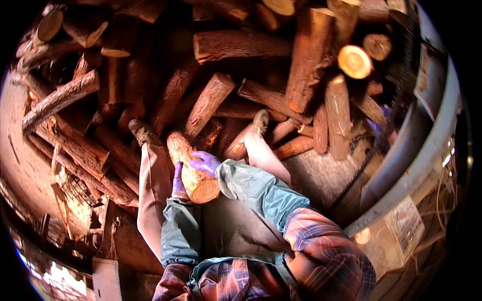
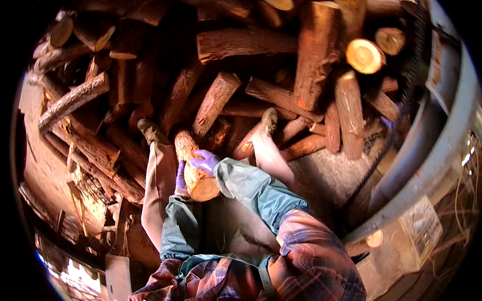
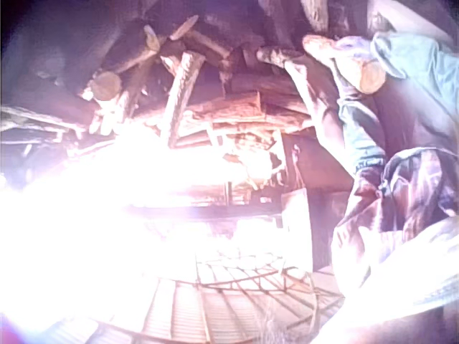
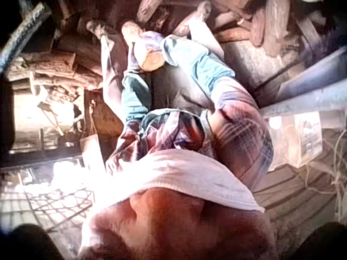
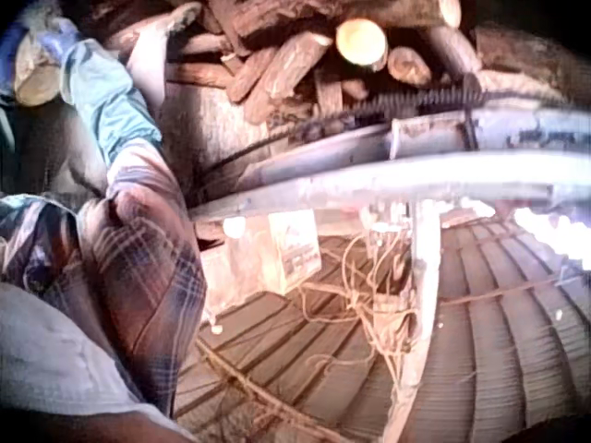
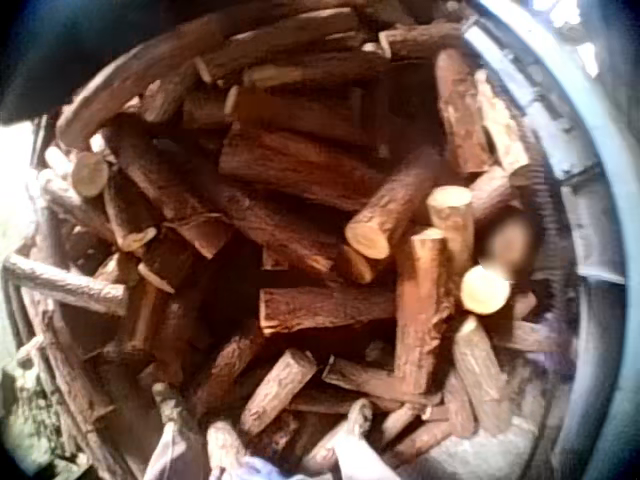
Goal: The person repeatedly picks up logs from a large pile and places them onto a conveyor belt or into a wood chipper. The task involves lifting, carrying, and positioning the logs one by one into the machine's intake area.
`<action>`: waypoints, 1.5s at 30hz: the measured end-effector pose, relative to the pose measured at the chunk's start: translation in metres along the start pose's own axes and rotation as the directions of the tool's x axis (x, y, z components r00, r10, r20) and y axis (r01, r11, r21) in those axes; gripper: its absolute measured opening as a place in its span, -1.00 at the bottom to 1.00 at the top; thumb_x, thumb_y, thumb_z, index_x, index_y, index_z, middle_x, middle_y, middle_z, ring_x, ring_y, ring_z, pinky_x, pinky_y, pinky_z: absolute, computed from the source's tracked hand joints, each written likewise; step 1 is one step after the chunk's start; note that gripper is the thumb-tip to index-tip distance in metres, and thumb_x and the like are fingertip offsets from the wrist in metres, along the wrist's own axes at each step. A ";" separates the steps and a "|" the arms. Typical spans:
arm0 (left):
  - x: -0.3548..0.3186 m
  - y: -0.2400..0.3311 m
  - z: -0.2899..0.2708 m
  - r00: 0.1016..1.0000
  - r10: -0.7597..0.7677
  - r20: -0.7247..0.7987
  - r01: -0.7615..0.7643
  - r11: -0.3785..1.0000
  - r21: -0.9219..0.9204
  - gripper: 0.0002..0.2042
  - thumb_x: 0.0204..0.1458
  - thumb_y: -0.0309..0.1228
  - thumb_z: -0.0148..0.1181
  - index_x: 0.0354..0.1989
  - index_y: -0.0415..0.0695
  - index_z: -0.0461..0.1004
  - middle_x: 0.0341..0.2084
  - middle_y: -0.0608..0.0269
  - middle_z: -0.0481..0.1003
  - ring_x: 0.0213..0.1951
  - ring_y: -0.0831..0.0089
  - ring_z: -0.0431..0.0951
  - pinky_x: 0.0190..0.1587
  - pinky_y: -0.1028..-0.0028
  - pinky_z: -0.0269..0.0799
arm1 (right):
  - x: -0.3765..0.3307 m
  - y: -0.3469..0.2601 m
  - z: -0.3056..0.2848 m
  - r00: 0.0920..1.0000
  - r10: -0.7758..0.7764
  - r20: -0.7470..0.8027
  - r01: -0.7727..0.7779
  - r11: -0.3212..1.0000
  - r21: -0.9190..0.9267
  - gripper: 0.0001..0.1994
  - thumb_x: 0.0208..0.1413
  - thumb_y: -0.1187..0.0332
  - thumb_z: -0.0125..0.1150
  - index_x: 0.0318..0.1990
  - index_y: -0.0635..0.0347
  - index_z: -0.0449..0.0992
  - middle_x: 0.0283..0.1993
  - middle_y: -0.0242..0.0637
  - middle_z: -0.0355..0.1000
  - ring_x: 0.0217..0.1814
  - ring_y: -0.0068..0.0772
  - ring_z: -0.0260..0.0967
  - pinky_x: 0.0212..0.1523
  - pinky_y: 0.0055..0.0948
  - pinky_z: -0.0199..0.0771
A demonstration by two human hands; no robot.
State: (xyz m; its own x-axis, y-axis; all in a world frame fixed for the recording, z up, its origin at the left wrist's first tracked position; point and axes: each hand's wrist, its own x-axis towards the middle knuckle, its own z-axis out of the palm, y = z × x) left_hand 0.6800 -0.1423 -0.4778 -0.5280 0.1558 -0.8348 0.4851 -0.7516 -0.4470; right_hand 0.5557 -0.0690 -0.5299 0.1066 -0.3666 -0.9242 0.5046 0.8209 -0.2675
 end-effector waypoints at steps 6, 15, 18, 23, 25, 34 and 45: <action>-0.129 -0.078 0.103 0.998 0.024 -0.056 -0.014 0.986 0.163 -0.36 0.13 0.01 0.15 0.28 -0.12 0.24 0.13 0.08 0.41 0.10 0.14 0.44 0.24 0.10 0.28 | -0.154 -0.110 -0.039 0.980 0.103 0.172 -0.167 0.897 0.410 -0.44 0.13 -0.10 0.20 0.10 0.17 0.44 0.09 -0.24 0.43 0.12 -0.38 0.34 0.12 -0.34 0.34; -0.181 -0.213 0.131 0.655 0.350 0.670 -0.588 -0.321 0.742 0.01 0.09 -0.04 0.21 0.43 -0.22 -0.44 0.33 -0.11 -0.03 0.30 0.17 0.08 0.33 0.25 0.03 | -0.319 -0.246 -0.075 0.881 -0.321 0.348 0.062 0.808 0.586 -0.55 0.21 0.24 0.19 0.18 0.31 0.40 0.18 -0.29 0.41 0.12 -0.51 0.37 0.18 -0.48 0.35; -0.213 -0.280 0.202 0.657 -0.112 0.746 -0.654 -0.577 0.489 -0.19 0.11 -0.35 0.24 0.40 -0.31 -0.18 0.16 -0.03 0.30 0.17 0.25 0.33 0.24 0.32 0.23 | -0.422 -0.255 -0.135 0.695 -0.700 0.165 0.622 0.700 0.350 -0.32 0.17 0.40 0.22 0.39 0.21 0.04 0.30 0.03 0.25 0.36 -0.20 0.18 0.34 -0.25 0.20; -0.205 -0.383 0.267 0.857 -0.461 0.229 -0.430 -0.398 0.810 -0.54 0.14 -0.55 0.13 0.24 -0.24 0.24 0.05 0.13 0.43 0.08 0.42 0.45 0.14 0.48 0.35 | -0.709 -0.218 -0.220 0.532 -0.824 -0.194 0.643 0.542 -0.541 -0.01 -0.12 0.28 0.46 0.44 0.15 -0.07 0.34 0.07 0.17 0.41 -0.05 0.08 0.41 -0.20 0.05; -0.182 -0.396 0.263 0.850 -0.462 0.252 -0.490 -0.520 0.700 -0.58 0.15 -0.53 0.13 0.20 -0.24 0.30 -0.02 0.16 0.48 0.04 0.48 0.46 0.12 0.50 0.36 | -0.746 -0.161 -0.273 0.468 -0.826 -0.315 0.524 0.546 -0.653 0.07 -0.23 0.22 0.53 0.44 0.15 -0.07 0.37 0.04 0.13 0.45 -0.08 0.02 0.44 -0.19 -0.02; -0.157 -0.434 0.249 0.908 -0.390 0.151 -0.416 -0.800 0.433 -0.64 0.15 -0.27 0.08 0.11 -0.07 0.42 -0.28 0.13 0.54 -0.22 0.47 0.53 -0.13 0.38 0.48 | -0.704 0.050 -0.336 0.192 -0.682 -0.706 0.635 0.635 -0.440 -0.02 -0.16 0.26 0.53 0.40 0.19 0.01 0.39 -0.11 0.08 0.45 -0.14 0.01 0.44 -0.14 -0.03; -0.094 -0.459 0.268 0.950 -0.283 0.128 -0.310 -0.823 0.476 -0.66 0.07 -0.17 0.13 -0.05 -0.08 0.51 -0.18 0.04 0.57 -0.12 0.15 0.57 -0.04 0.28 0.44 | -0.720 0.098 -0.358 0.292 -0.552 -0.781 -0.031 0.811 -0.585 0.13 -0.36 0.03 0.57 0.40 0.15 0.02 0.35 0.08 0.10 0.42 0.14 -0.01 0.37 -0.02 0.00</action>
State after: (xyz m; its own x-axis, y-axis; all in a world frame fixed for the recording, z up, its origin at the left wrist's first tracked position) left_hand 0.3201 0.0166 -0.1077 -0.7287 0.2788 -0.6255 -0.5675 0.2654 0.7794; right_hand 0.2212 0.4323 0.0120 -0.9168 -0.2181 -0.3346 -0.0951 0.9329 -0.3475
